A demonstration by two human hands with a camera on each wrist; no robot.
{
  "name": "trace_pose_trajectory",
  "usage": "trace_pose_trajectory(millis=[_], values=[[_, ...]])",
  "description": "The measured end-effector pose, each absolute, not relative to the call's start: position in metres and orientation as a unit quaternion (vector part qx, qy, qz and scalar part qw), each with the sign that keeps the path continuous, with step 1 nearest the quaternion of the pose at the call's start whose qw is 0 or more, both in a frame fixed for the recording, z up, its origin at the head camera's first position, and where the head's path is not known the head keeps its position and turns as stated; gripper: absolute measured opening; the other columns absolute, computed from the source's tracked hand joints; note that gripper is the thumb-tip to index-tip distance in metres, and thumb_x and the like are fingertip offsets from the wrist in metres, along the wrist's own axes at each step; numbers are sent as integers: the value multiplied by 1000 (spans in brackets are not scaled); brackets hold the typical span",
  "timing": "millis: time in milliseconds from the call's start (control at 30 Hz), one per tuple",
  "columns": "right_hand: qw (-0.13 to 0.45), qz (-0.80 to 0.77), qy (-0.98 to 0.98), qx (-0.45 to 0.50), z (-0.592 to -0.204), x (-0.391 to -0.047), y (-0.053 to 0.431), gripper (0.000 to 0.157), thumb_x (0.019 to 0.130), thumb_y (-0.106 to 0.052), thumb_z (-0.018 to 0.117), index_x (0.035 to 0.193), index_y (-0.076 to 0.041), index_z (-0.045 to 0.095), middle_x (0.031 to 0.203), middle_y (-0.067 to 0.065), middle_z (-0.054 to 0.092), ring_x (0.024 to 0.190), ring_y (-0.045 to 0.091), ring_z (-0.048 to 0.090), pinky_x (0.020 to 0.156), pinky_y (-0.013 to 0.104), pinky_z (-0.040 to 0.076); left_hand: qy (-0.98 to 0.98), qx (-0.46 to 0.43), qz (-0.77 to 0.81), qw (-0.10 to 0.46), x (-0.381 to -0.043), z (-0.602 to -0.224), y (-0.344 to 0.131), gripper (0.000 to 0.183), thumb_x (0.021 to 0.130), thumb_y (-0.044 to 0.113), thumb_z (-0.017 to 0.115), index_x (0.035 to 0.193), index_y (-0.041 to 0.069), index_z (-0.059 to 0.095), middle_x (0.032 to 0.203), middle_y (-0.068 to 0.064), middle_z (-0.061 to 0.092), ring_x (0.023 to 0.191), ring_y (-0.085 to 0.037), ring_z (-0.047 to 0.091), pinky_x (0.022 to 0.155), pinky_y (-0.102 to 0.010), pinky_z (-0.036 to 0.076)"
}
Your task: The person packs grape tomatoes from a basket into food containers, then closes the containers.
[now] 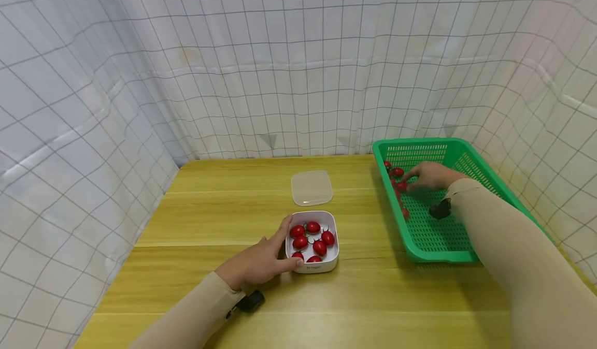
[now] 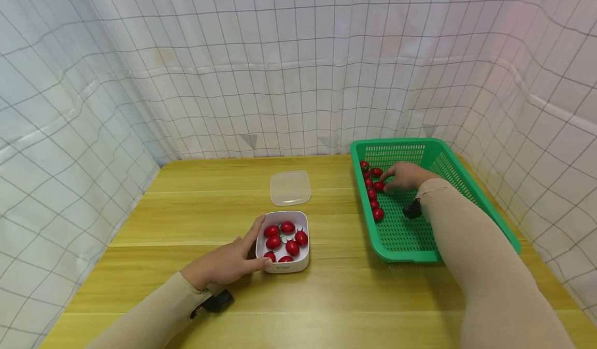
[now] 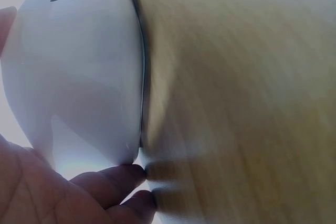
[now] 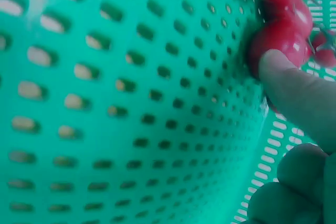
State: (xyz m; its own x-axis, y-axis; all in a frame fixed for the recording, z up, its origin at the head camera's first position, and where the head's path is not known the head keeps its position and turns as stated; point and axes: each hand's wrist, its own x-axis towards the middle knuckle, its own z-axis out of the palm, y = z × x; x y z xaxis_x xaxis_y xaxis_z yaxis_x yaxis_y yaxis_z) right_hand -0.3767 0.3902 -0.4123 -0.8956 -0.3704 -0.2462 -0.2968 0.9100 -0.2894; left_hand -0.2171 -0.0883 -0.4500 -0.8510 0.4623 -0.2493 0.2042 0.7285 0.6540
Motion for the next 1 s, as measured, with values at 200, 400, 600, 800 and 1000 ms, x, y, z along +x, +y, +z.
trace_pose_trajectory(millis=[200,400,600,800,1000], values=[[156,-133,962,-181,-409,-374,384,47,99,-30,73,138,-2,68,146,35,56,135,58,51,106,66,49,908,185,319,199,-217,-450,-88,105,96,62,66,171,33,-3,177,-2,20,153,-56,30,130,-65,19],[158,-133,961,-186,-413,-375,382,46,100,-32,73,137,-5,69,146,33,58,135,56,52,106,66,50,907,186,320,201,-217,-450,-88,105,97,61,65,171,32,-3,177,-3,19,153,-58,28,130,-65,18],[166,-126,960,-188,-414,-375,383,49,99,-30,74,139,-4,68,147,34,56,137,57,50,107,66,49,906,184,321,204,-217,-450,-88,105,97,62,65,171,32,-3,177,-3,17,154,-59,26,129,-67,19],[171,-105,963,-179,-412,-373,387,47,100,-28,72,138,0,67,145,33,58,135,57,52,105,65,51,905,186,323,204,-217,-450,-87,106,97,62,65,171,31,-4,177,-2,17,155,-55,28,130,-65,16],[186,-116,962,-164,-414,-374,386,51,101,-32,71,142,-1,65,149,33,54,140,58,46,109,67,47,902,188,329,207,-217,-449,-87,106,97,60,66,171,28,-4,178,-3,15,156,-48,31,132,-62,12]])
